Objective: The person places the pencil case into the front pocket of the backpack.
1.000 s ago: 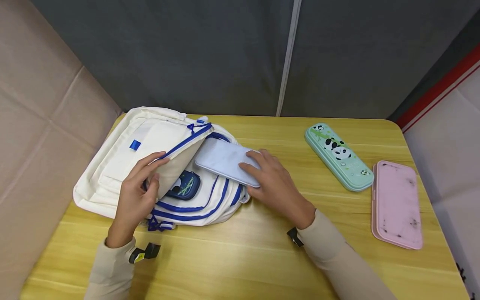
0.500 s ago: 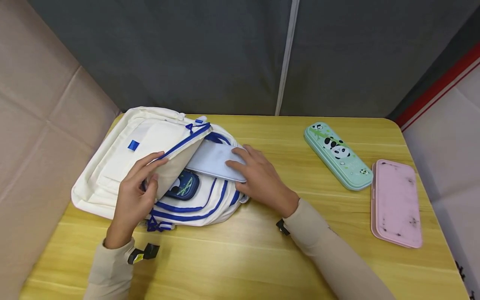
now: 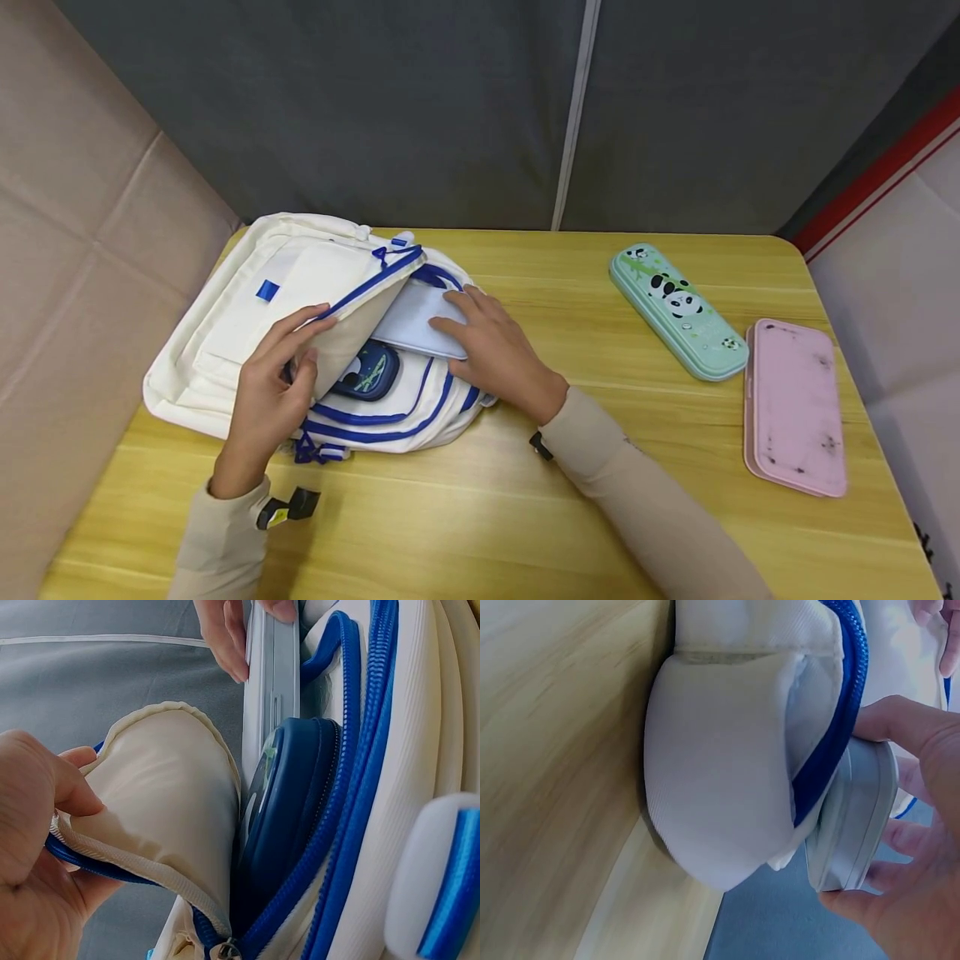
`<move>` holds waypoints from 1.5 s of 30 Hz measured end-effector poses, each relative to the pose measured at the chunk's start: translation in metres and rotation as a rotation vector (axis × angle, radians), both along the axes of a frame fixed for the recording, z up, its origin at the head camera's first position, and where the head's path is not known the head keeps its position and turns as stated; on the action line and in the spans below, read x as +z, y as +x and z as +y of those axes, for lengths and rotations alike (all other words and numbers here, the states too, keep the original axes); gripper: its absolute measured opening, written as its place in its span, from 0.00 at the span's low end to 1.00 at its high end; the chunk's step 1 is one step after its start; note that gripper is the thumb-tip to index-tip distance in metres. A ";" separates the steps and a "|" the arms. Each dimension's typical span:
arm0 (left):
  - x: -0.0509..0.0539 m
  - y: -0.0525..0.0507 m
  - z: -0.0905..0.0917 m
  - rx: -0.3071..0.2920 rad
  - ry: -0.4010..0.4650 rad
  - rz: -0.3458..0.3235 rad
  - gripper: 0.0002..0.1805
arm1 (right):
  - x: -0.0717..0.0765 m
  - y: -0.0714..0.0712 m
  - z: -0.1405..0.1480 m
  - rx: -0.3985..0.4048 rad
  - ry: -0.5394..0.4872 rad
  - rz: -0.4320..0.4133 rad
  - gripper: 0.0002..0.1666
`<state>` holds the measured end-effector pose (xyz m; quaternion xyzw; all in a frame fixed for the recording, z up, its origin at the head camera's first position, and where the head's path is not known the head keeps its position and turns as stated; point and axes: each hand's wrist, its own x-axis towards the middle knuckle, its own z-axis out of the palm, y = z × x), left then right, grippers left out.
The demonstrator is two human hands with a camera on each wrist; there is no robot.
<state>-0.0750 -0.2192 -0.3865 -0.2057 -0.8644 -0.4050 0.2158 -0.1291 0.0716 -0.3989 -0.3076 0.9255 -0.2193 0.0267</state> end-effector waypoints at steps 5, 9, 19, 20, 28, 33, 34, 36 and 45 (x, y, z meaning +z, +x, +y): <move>0.000 0.000 0.001 -0.002 0.001 -0.003 0.27 | 0.001 0.000 -0.003 -0.005 -0.004 -0.007 0.33; 0.000 0.000 0.001 -0.002 0.000 0.002 0.26 | -0.001 0.002 0.000 -0.026 -0.030 -0.018 0.34; -0.001 0.000 -0.001 0.001 0.004 0.008 0.26 | -0.007 0.006 0.017 -0.069 -0.111 -0.057 0.32; -0.001 0.000 -0.001 -0.001 0.006 0.007 0.26 | -0.008 0.006 0.019 -0.069 -0.120 -0.057 0.31; -0.002 -0.001 0.000 -0.005 0.012 0.010 0.26 | -0.010 0.006 0.024 -0.061 -0.169 -0.050 0.30; -0.001 -0.001 -0.002 -0.002 0.012 0.007 0.27 | -0.010 0.004 0.019 -0.055 -0.169 -0.048 0.29; -0.001 0.000 -0.002 -0.002 0.013 0.008 0.27 | -0.010 0.004 0.018 -0.055 -0.167 -0.048 0.29; -0.001 0.000 -0.002 -0.003 0.015 0.010 0.27 | -0.010 0.003 0.015 -0.053 -0.161 -0.046 0.29; -0.001 -0.001 -0.001 -0.012 0.044 0.020 0.29 | -0.009 -0.004 -0.001 -0.025 -0.165 -0.037 0.28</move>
